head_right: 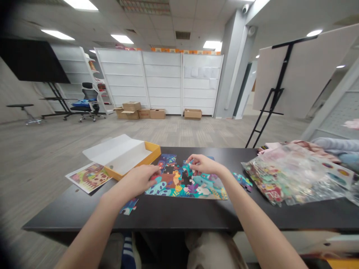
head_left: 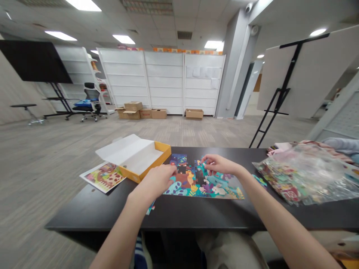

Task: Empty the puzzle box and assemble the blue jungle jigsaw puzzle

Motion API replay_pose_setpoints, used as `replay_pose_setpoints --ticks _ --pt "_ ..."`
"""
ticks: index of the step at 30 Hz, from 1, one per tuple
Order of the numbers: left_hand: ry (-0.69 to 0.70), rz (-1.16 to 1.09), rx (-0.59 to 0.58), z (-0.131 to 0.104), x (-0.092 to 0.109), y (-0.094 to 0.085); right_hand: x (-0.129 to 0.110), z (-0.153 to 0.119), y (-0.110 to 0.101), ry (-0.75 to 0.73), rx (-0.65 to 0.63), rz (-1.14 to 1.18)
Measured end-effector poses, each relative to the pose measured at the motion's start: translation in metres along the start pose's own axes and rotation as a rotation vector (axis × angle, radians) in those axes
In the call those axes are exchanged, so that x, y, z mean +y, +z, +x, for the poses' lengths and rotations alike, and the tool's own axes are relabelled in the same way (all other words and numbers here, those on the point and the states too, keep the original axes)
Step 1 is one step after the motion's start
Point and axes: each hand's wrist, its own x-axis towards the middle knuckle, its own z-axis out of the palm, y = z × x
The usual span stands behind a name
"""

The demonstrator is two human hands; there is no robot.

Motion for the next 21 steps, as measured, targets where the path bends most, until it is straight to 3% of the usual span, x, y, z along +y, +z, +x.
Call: replay_pose_setpoints --ticks 7,14,21 --pt "0.069 -0.036 0.020 0.021 0.026 0.011 0.007 0.013 0.013 -0.019 -0.082 0.094" --pt "0.115 -0.105 -0.005 0.031 0.028 0.025 0.015 0.008 0.013 0.160 -0.082 0.134" --pt "0.204 -0.266 0.021 0.041 0.031 0.038 0.014 0.007 0.020 0.164 -0.067 0.149"
